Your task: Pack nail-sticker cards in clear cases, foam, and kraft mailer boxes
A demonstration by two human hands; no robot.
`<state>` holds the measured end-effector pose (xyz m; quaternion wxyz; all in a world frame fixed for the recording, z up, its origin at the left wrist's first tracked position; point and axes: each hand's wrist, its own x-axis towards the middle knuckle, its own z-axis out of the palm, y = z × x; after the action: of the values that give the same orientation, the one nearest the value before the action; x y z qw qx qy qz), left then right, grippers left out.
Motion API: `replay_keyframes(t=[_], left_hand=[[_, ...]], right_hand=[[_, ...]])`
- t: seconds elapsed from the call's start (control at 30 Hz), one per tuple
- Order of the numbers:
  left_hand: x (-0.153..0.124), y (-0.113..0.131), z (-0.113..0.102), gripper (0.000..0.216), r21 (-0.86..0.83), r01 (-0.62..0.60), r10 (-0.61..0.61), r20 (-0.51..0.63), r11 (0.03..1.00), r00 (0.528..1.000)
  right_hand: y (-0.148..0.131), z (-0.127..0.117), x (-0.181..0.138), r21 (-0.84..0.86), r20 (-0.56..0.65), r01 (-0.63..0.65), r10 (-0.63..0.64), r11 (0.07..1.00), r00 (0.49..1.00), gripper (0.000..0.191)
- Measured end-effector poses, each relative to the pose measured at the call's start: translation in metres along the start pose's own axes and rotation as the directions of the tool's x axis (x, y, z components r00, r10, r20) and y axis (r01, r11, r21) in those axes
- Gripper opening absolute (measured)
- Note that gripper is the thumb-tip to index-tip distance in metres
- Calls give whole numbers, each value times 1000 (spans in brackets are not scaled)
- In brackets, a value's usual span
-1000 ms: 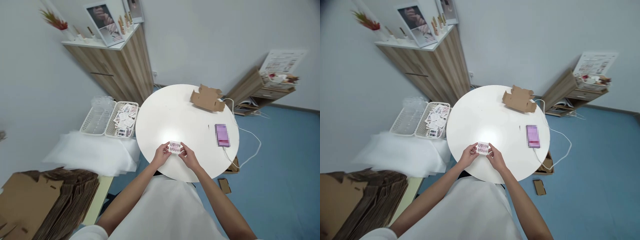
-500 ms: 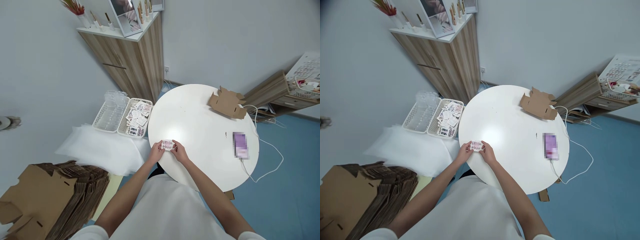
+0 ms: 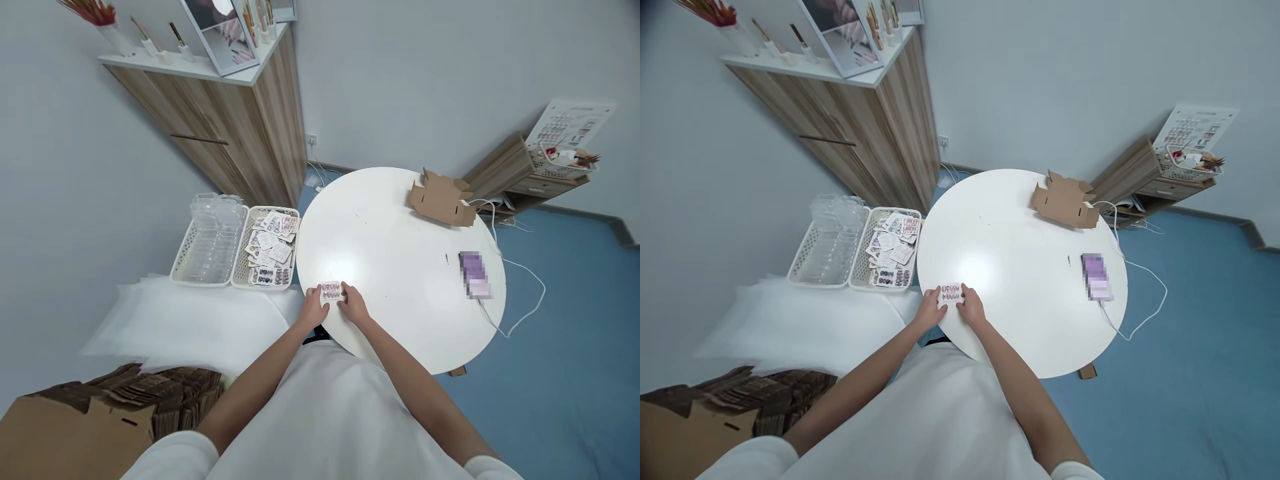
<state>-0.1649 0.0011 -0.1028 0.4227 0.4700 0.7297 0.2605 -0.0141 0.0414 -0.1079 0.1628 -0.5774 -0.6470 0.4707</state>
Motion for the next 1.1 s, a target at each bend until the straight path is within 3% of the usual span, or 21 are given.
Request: replay_keyframes(t=[0.17,0.27,0.5,0.9,1.1], left_hand=[[-14,-4,5,62,-263,110,-106,29,959,994],[-18,-6,10,69,-354,126,-113,57,927,992],[-8,-10,10,75,-412,100,-91,41,906,995],[29,-1,-12,71,-436,86,-85,23,896,996],[33,-4,-13,69,-436,38,-40,6,899,999]], right_hand=[[-1,2,-22,350,-21,-123,139,928,990,62],[-6,10,-28,443,-6,-152,173,883,985,62],[-21,25,-21,435,-35,-152,186,887,982,60],[-31,29,14,432,-59,-128,169,893,984,62],[-32,27,18,441,-55,-116,155,890,986,62]])
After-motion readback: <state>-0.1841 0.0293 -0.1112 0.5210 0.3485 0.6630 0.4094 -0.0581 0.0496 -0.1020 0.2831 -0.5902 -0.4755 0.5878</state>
